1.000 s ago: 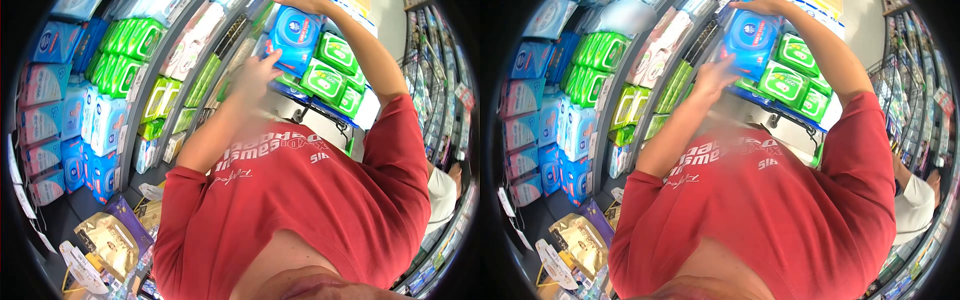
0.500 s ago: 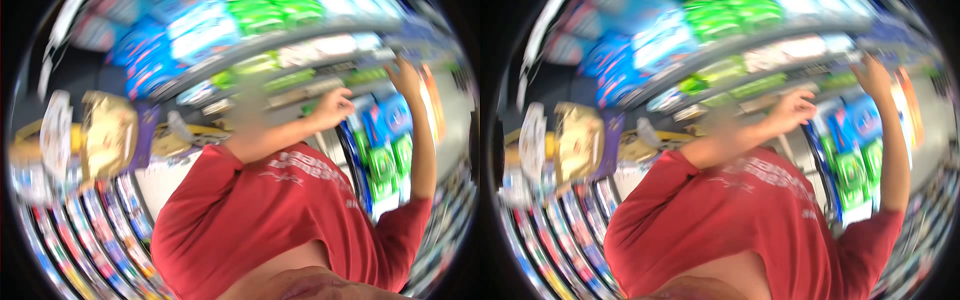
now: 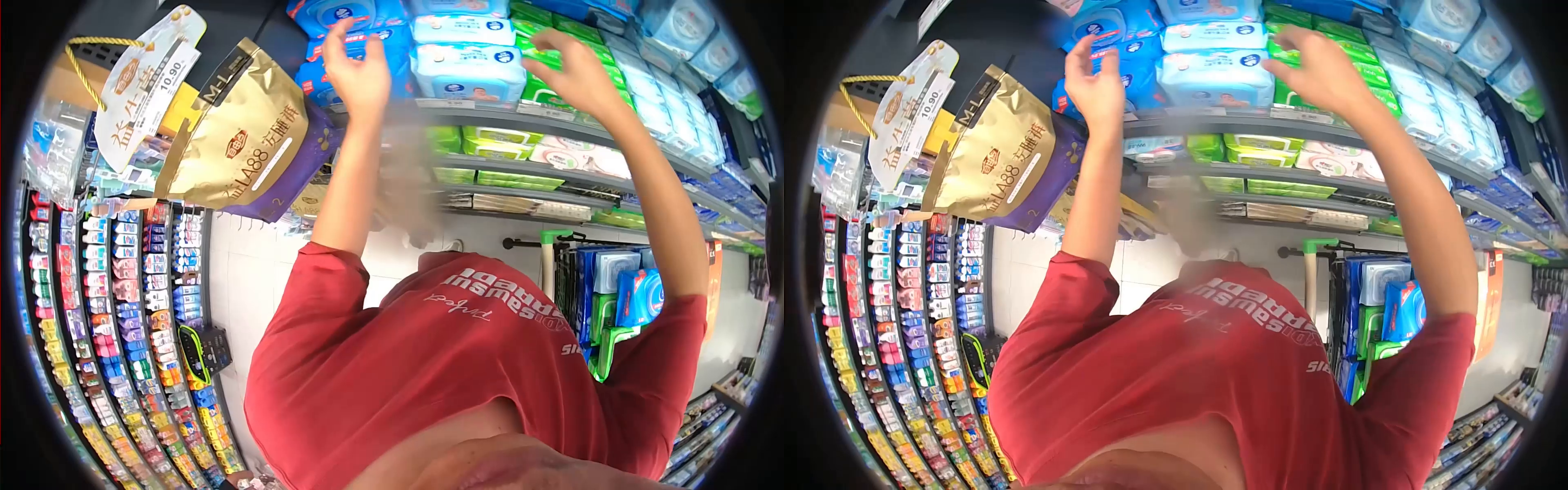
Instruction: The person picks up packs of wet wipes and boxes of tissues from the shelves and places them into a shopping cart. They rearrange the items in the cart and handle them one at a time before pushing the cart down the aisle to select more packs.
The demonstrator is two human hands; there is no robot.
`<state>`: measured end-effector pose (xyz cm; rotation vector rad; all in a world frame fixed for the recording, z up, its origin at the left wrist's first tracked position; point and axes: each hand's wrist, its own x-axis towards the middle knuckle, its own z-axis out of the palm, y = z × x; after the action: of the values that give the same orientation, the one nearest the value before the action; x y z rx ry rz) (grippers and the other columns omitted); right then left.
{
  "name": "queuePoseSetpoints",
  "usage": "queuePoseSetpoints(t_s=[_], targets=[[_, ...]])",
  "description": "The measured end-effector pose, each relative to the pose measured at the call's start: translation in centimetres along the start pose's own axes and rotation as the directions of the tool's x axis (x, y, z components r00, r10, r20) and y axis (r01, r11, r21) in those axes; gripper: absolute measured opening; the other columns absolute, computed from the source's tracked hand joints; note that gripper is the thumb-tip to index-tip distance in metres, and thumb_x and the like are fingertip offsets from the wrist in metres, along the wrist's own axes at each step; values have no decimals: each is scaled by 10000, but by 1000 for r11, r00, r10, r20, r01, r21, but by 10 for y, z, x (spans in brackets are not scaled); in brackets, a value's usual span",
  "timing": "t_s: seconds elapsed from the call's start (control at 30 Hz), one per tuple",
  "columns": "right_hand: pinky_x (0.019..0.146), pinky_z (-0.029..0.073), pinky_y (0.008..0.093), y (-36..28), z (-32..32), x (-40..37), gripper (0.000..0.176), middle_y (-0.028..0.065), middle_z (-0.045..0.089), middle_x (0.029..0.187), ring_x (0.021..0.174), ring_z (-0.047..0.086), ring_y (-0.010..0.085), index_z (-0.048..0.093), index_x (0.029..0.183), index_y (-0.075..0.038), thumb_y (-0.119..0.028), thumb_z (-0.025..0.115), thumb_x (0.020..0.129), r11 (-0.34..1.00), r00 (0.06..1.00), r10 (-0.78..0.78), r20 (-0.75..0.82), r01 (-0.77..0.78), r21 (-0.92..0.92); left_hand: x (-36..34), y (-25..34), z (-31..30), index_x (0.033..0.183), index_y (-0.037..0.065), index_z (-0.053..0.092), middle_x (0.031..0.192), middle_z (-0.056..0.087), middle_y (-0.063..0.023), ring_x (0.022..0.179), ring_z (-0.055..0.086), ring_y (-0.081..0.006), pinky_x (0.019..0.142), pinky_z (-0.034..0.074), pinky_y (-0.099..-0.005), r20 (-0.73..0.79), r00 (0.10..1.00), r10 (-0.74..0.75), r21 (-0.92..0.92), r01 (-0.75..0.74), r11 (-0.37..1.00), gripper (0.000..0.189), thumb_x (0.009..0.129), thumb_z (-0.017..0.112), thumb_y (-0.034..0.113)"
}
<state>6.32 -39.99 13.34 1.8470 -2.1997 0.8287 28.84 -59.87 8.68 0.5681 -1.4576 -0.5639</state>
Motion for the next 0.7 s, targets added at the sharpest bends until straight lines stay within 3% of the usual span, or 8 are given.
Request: queuePoseSetpoints(t_s=[0.13, 0.27, 0.33, 0.47, 0.5, 0.53, 0.6, 0.7], targets=[[888, 482, 441, -59, 39, 67, 558, 287, 645, 1029, 1033, 611, 397, 655, 1037, 62, -443, 660, 799, 968, 999, -32, -18, 35, 250, 21, -4, -7, 1105, -38, 594, 1128, 619, -173, 1076, 584, -268, 947, 436, -360, -51, 995, -81, 55, 84, 995, 364, 770, 671, 82], [866, 484, 445, -53, 87, 92, 439, 274, 644, 985, 982, 614, 403, 642, 990, 54, -304, 715, 747, 983, 965, 123, -234, -86, 162, 20, -3, 25, 1117, -30, 615, 1071, 650, -177, 900, 635, -236, 804, 503, -361, 139, 969, -206, -128, 224, 966, 361, 776, 678, 72], [859, 477, 447, -36, 90, 101, 440, 278, 630, 967, 952, 607, 402, 608, 971, 64, -289, 720, 734, 927, 836, 374, -402, -331, 176, 29, 6, 41, 1380, -33, 413, 1361, 444, -249, 1235, 462, -355, 1040, 374, -416, 560, 704, -436, -136, 598, 790, 614, 806, 616, 46], [847, 476, 454, 2, 86, 108, 495, 294, 626, 921, 906, 615, 411, 575, 965, 93, -270, 750, 677, 872, 646, 462, -607, -455, 179, 30, 15, 69, 1444, -7, 327, 1398, 426, -251, 1251, 468, -347, 1033, 388, -407, 631, 571, -526, -148, 753, 641, 664, 836, 588, 46], [832, 489, 433, 1, 70, 105, 521, 308, 637, 947, 917, 633, 394, 600, 964, 119, -269, 766, 660, 754, 680, 652, -336, -534, 383, 30, -7, 80, 1268, -23, 470, 1226, 538, -209, 1066, 548, -289, 899, 442, -382, 564, 708, -425, -162, 599, 784, 497, 805, 629, 64], [832, 489, 433, 14, 73, 111, 521, 308, 637, 947, 917, 633, 394, 600, 964, 119, -269, 766, 660, 739, 656, 670, -347, -549, 390, 32, -22, 90, 1092, -39, 613, 1055, 651, -167, 881, 627, -231, 765, 497, -358, 495, 819, -291, -164, 417, 894, 345, 774, 670, 82], [818, 496, 395, 49, 82, 129, 534, 309, 645, 975, 943, 645, 353, 634, 925, 133, -309, 787, 668, 708, 772, 635, 19, -593, 383, 39, -26, 98, 1111, -44, 584, 1059, 644, -162, 877, 621, -239, 747, 491, -361, 546, 788, -284, -76, 385, 920, 369, 770, 662, 73], [768, 502, 370, 22, 67, 127, 555, 269, 662, 947, 896, 656, 321, 667, 900, 109, -375, 811, 669, 711, 782, 617, 90, -603, 361, 43, -21, 109, 1194, -46, 511, 1086, 627, -164, 916, 611, -264, 777, 494, -376, 544, 745, -386, -189, 558, 808, 449, 766, 625, 22]])
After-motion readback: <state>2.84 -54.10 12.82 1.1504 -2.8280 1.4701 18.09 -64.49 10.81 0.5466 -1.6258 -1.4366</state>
